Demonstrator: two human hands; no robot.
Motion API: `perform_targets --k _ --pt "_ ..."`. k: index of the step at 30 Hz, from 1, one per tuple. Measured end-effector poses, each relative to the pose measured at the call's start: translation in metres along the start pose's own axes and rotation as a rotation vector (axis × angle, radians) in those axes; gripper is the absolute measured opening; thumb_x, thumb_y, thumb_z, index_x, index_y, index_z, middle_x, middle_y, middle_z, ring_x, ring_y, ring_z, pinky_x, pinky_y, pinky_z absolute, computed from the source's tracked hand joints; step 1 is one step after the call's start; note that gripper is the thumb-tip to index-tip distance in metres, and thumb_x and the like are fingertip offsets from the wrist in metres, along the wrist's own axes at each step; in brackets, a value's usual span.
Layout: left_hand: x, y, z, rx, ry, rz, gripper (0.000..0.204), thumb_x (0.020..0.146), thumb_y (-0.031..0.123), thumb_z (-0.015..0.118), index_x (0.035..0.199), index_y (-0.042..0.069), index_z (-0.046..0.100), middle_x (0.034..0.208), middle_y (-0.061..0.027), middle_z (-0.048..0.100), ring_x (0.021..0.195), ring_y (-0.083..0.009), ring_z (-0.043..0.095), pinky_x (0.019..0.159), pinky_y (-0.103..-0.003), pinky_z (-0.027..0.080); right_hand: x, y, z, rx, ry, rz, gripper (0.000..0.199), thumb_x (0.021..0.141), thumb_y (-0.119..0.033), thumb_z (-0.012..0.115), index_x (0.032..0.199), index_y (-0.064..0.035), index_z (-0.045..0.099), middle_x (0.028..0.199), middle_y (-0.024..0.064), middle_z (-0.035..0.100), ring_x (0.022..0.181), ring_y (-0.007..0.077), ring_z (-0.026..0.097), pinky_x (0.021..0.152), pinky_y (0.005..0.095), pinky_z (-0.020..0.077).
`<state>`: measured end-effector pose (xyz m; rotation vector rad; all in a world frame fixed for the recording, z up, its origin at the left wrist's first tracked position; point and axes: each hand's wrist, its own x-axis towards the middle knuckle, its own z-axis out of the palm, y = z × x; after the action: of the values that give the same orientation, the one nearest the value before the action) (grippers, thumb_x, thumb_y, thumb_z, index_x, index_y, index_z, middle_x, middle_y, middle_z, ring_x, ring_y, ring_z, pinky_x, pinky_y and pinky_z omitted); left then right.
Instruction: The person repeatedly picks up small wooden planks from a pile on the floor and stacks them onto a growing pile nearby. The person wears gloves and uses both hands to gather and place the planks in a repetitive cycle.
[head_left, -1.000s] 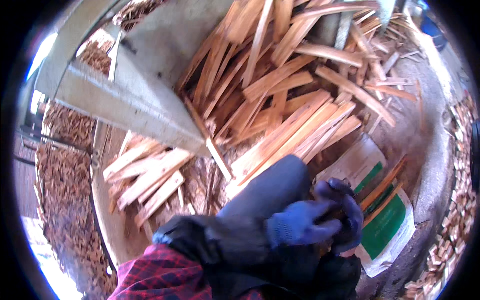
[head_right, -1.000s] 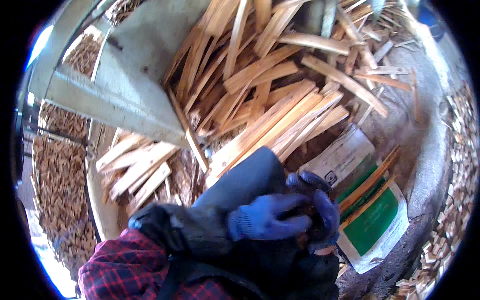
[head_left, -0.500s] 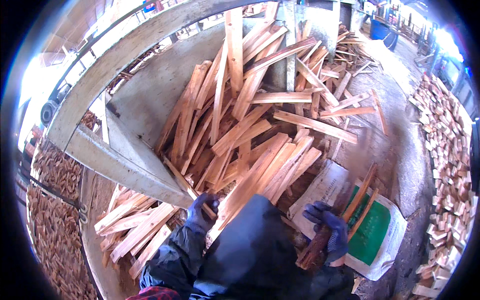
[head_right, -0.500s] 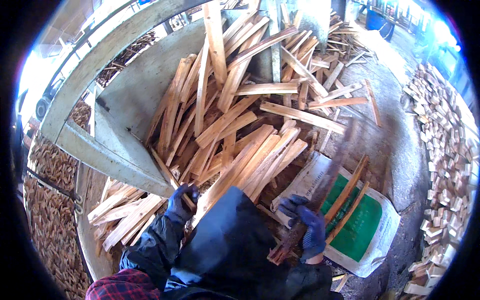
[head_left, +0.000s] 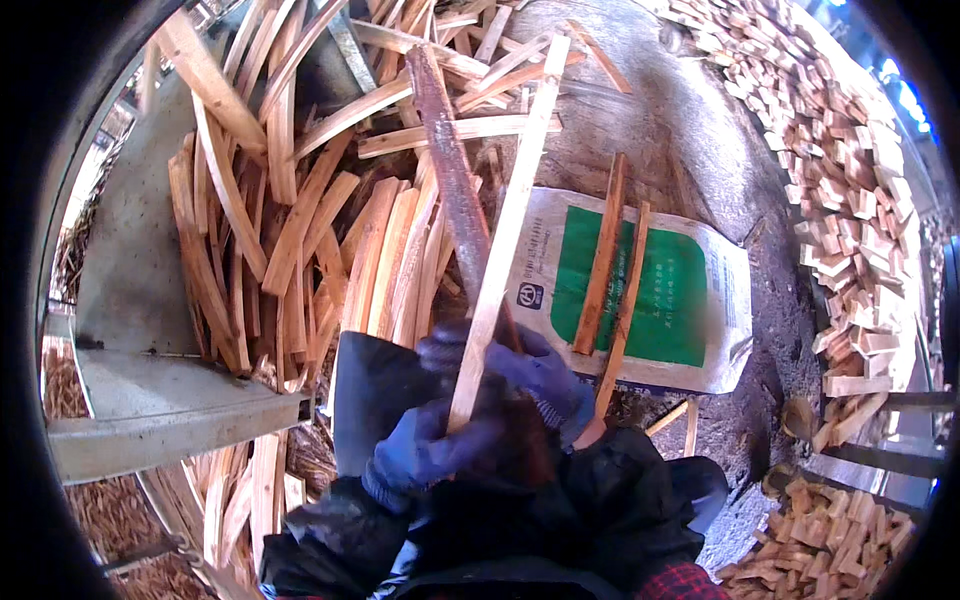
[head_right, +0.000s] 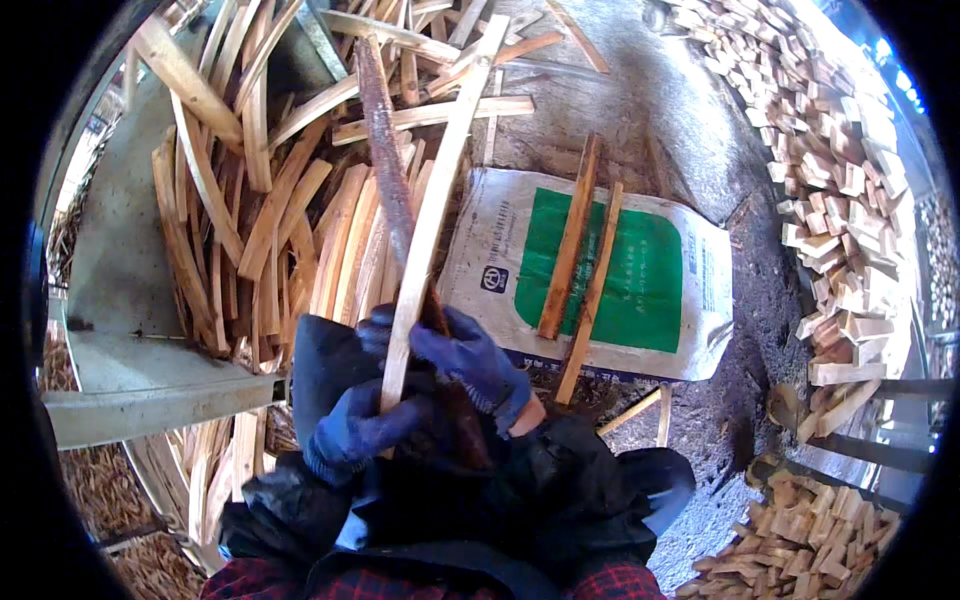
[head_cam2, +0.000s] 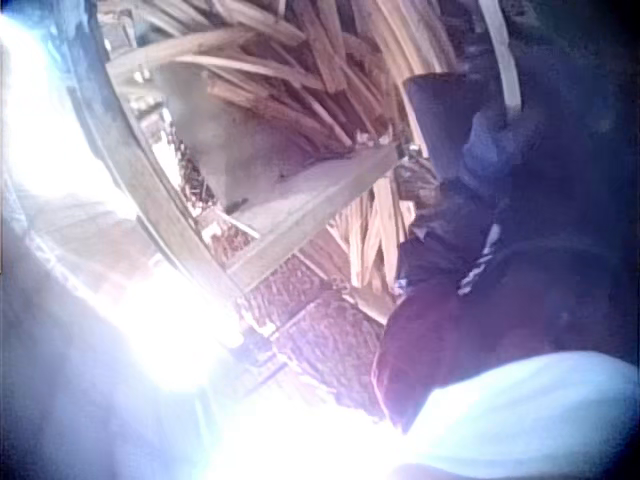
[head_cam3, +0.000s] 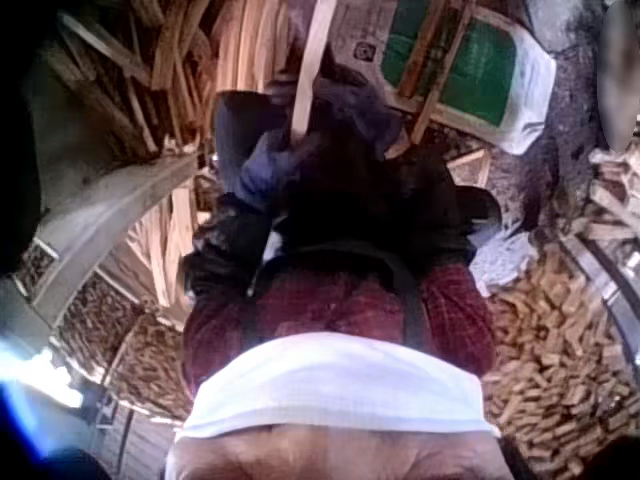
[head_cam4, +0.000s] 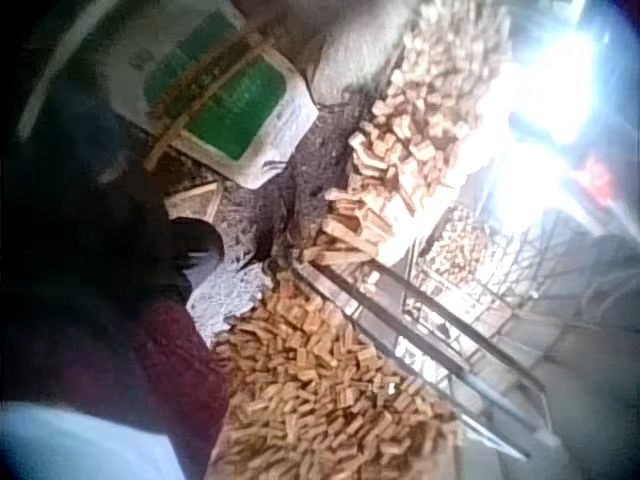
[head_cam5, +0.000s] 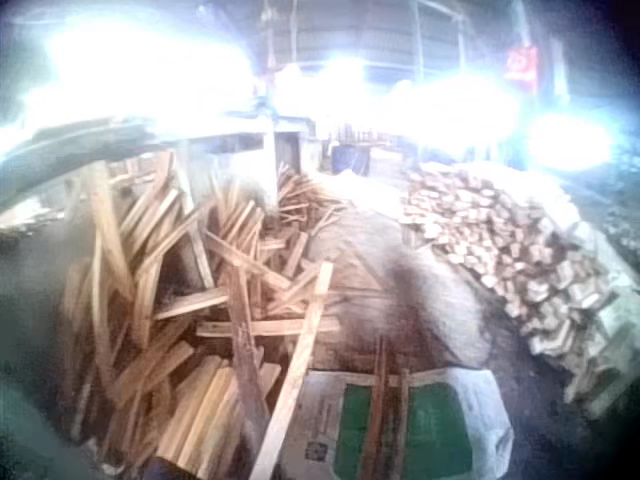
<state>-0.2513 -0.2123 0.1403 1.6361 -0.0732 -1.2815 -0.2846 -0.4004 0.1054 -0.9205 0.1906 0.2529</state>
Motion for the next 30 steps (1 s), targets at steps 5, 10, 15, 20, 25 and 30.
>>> perform_targets --k 5,10,15,20,25,30 --pt "0.057 0.036 0.014 0.034 -0.23 -0.005 0.04 0.09 0.038 0.065 0.11 0.003 0.066 0.088 -0.007 0.068 0.08 -0.016 0.064 0.071 -0.032 0.049 0.0 -0.007 -0.013 0.325 0.286 -0.248 0.06 0.091 -0.019 0.056 0.143 -0.0015 0.033 0.131 0.0233 0.053 0.121 0.0345 0.053 0.1 0.0428 0.0472" --pt "0.091 0.031 0.008 0.631 -0.209 0.443 0.048 0.087 0.041 0.067 0.114 0.002 0.064 0.096 -0.0151 0.068 0.091 -0.0257 0.066 0.082 -0.037 0.051 -0.013 0.022 -0.129 -0.069 0.557 -0.176 0.058 0.085 -0.019 0.066 0.135 -0.001 0.044 0.115 0.0175 0.063 0.101 0.0263 0.064 0.08 0.0355 0.0544" --pt "0.087 0.044 -0.106 0.483 0.529 0.696 0.062 0.081 0.036 0.076 0.128 0.002 0.054 0.115 -0.017 0.065 0.11 -0.0282 0.062 0.097 -0.038 0.047 -0.019 0.107 -0.249 -0.732 0.815 0.03 0.06 0.08 -0.015 0.072 0.132 0.001 0.046 0.116 0.0122 0.06 0.097 0.0216 0.061 0.075 0.0334 0.0522" --pt "0.091 0.055 -0.305 0.866 1.723 0.605 0.094 0.071 0.05 0.077 0.138 -0.003 0.038 0.14 -0.03 0.04 0.131 -0.0421 0.038 0.11 -0.044 0.033 -0.026 0.144 -0.243 -0.593 0.905 -0.173 0.069 0.081 -0.012 0.073 0.139 0.0011 0.039 0.131 0.0133 0.051 0.115 0.0242 0.053 0.094 0.0345 0.0461" --pt "0.114 0.016 -0.402 0.838 1.693 0.252 0.105 0.071 0.045 0.074 0.148 -0.001 0.019 0.136 -0.0303 0.043 0.126 -0.044 0.043 0.107 -0.047 0.035 -0.021 0.142 -0.222 -0.374 0.905 -0.167 0.072 0.079 -0.008 0.074 0.141 0.0002 0.038 0.137 0.012 0.047 0.124 0.0249 0.048 0.102 0.0362 0.0414" --pt "0.07 0.021 -0.419 0.53 1.433 0.376 0.082 0.074 0.024 0.075 0.141 -0.004 0.037 0.12 -0.0225 0.058 0.105 -0.0321 0.059 0.092 -0.041 0.048 -0.013 0.148 -0.226 -0.67 0.948 -0.112 0.063 0.084 -0.017 0.07 0.138 0.0005 0.042 0.131 0.0148 0.053 0.117 0.0252 0.054 0.099 0.0355 0.0433"
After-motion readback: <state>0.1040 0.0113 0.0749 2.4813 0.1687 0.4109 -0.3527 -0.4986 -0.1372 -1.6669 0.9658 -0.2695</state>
